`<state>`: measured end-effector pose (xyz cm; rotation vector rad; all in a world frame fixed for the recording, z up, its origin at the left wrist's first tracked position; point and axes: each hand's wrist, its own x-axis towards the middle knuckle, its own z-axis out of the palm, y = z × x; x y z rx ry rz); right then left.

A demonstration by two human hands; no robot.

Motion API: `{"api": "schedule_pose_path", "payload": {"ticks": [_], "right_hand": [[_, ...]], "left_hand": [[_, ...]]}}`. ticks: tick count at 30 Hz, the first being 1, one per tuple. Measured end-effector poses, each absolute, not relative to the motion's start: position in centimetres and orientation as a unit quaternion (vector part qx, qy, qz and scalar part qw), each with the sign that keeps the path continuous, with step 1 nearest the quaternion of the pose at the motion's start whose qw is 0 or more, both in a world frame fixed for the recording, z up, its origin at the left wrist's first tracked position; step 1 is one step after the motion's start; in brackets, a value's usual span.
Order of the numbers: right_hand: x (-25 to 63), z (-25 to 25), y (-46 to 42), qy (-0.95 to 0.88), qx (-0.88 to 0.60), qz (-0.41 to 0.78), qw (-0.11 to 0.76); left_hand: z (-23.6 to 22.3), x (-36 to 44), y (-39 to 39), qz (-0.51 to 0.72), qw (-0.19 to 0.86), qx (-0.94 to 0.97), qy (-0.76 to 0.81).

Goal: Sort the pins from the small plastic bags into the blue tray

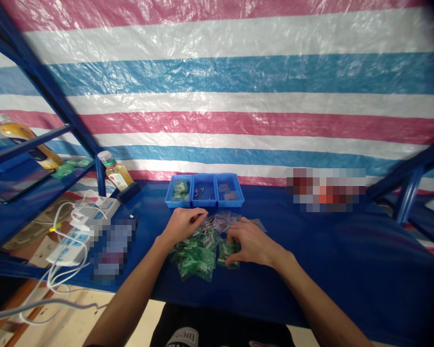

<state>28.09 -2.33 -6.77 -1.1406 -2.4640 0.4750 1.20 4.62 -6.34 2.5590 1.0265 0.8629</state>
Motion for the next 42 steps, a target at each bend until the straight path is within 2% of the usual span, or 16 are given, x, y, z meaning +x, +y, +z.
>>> {"api": "schedule_pose_path", "payload": {"ticks": [9,13,15,19,24,33,42], "right_hand": [[28.9,-6.2,-2.4,-0.841,-0.405,0.29,0.211],[28.9,-5.5,-2.5,-0.775,-0.395,0.413,0.27],[28.7,-5.4,-2.5,-0.741,-0.403,0.433,0.318],[27.7,-5.7,-2.5,-0.709,-0.411,0.387,0.423],[26.3,-7.0,-2.6,-0.701,-0.417,0.32,0.482],[25.6,-7.9,-2.6,-0.767,-0.408,0.232,0.437],[25.7,-8.3,-2.6,-0.76,-0.412,0.226,0.449]], "left_hand": [[-6.6,1.5,4.4,0.296,0.144,0.88,0.343],[-6.1,1.8,3.9,0.311,0.174,0.877,0.321],[-5.7,2.1,3.6,0.305,0.196,0.884,0.294],[-5.1,2.7,2.9,0.287,0.232,0.901,0.228],[-5.3,3.5,2.6,0.256,0.222,0.914,0.223],[-5.9,3.1,3.2,0.267,0.191,0.915,0.235],[-6.2,3.2,3.2,0.287,0.204,0.902,0.252]]}}
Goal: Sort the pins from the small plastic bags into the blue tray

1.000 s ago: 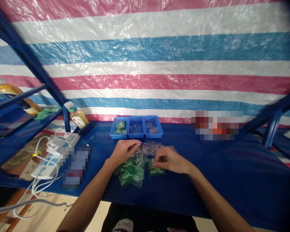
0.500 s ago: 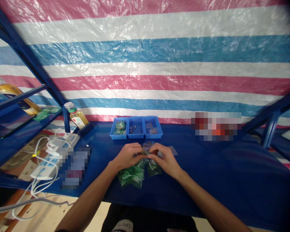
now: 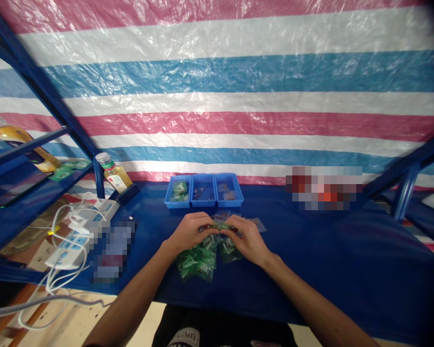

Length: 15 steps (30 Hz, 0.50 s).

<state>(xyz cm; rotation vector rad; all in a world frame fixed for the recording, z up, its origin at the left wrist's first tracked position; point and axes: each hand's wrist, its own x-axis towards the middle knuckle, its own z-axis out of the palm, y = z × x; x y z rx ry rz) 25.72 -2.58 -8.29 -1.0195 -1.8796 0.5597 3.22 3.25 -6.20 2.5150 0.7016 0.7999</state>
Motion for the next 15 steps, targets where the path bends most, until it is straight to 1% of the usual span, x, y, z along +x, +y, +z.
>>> {"api": "schedule_pose_path", "payload": {"ticks": [15], "right_hand": [[25.8,-7.94,-2.63,-0.749,-0.425,0.218,0.46]], "left_hand": [[-5.93,3.37,2.94,0.307,0.231,0.887,0.256]]}}
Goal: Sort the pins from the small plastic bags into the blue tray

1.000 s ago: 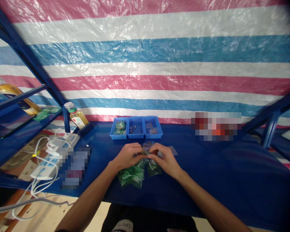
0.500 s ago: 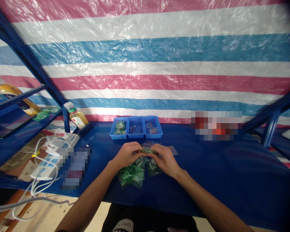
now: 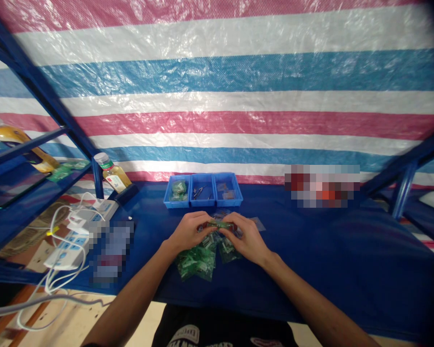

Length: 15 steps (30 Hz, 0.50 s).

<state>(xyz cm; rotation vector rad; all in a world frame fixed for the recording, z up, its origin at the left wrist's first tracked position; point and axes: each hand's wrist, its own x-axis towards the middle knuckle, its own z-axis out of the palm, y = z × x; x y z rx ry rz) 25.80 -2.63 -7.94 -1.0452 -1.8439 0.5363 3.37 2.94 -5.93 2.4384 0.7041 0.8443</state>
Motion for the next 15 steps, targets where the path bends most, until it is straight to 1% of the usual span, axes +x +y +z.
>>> {"api": "schedule_pose_path", "payload": {"ticks": [15], "right_hand": [[25.7,-8.29,-2.71,-0.755,-0.396,0.209,0.479]], "left_hand": [[-6.19,3.35,2.93,0.297,0.263,0.88,0.259]]}}
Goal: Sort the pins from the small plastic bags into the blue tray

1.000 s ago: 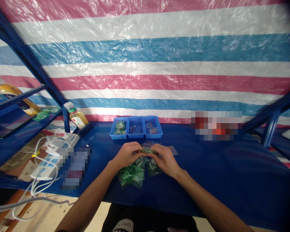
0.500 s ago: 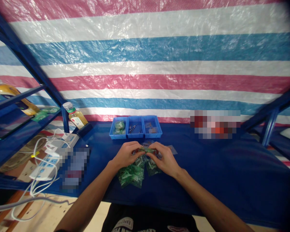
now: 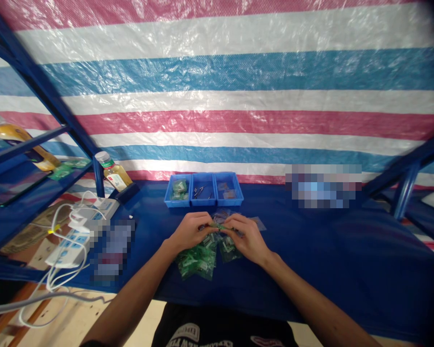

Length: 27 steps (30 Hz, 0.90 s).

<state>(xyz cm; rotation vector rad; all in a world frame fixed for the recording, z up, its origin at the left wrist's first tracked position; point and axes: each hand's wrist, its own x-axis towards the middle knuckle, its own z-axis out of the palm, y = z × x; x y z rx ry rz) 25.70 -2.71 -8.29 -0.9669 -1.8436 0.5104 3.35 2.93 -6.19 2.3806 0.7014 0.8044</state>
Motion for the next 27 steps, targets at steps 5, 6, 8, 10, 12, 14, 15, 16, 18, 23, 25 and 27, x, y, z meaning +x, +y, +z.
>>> {"api": "schedule_pose_path", "payload": {"ticks": [5,6,8,10,12,14,15,16,18,23,25,27], "right_hand": [[25.73,-7.64,-2.94,-0.736,-0.409,0.212,0.496],[25.71,-7.57,-2.96,-0.732,-0.411,0.212,0.5],[25.63,-7.54,-2.96,-0.726,-0.416,0.214,0.505],[25.56,-7.62,-2.93,-0.723,-0.419,0.218,0.504],[25.54,-7.71,-2.88,-0.729,-0.421,0.218,0.494],[25.61,-7.74,-2.82,-0.739,-0.42,0.214,0.481],[25.66,-7.74,-2.79,-0.744,-0.419,0.212,0.476],[25.72,-7.73,-2.75,-0.746,-0.418,0.211,0.473],[25.82,-7.72,-2.66,-0.743,-0.419,0.214,0.476],[25.92,-7.86,-2.45,-0.723,-0.436,0.249,0.473],[25.93,-7.95,-2.38,-0.731,-0.444,0.253,0.453],[25.9,-8.07,-2.32,-0.741,-0.451,0.245,0.433]], "left_hand": [[-6.36,3.4,3.15,0.308,0.252,0.877,0.269],[-6.39,3.41,3.21,0.308,0.251,0.878,0.268],[-6.44,3.43,3.32,0.309,0.251,0.878,0.265],[-6.47,3.4,3.42,0.309,0.248,0.879,0.266],[-6.43,3.32,3.48,0.304,0.241,0.881,0.271],[-6.33,3.24,3.48,0.294,0.237,0.885,0.274],[-6.27,3.21,3.46,0.289,0.237,0.886,0.273],[-6.2,3.19,3.42,0.287,0.238,0.887,0.272],[-6.13,3.22,3.33,0.293,0.244,0.885,0.266],[-6.27,3.46,3.27,0.35,0.264,0.862,0.253],[-6.31,3.52,3.32,0.36,0.269,0.858,0.248],[-6.27,3.54,3.36,0.362,0.271,0.859,0.241]]}}
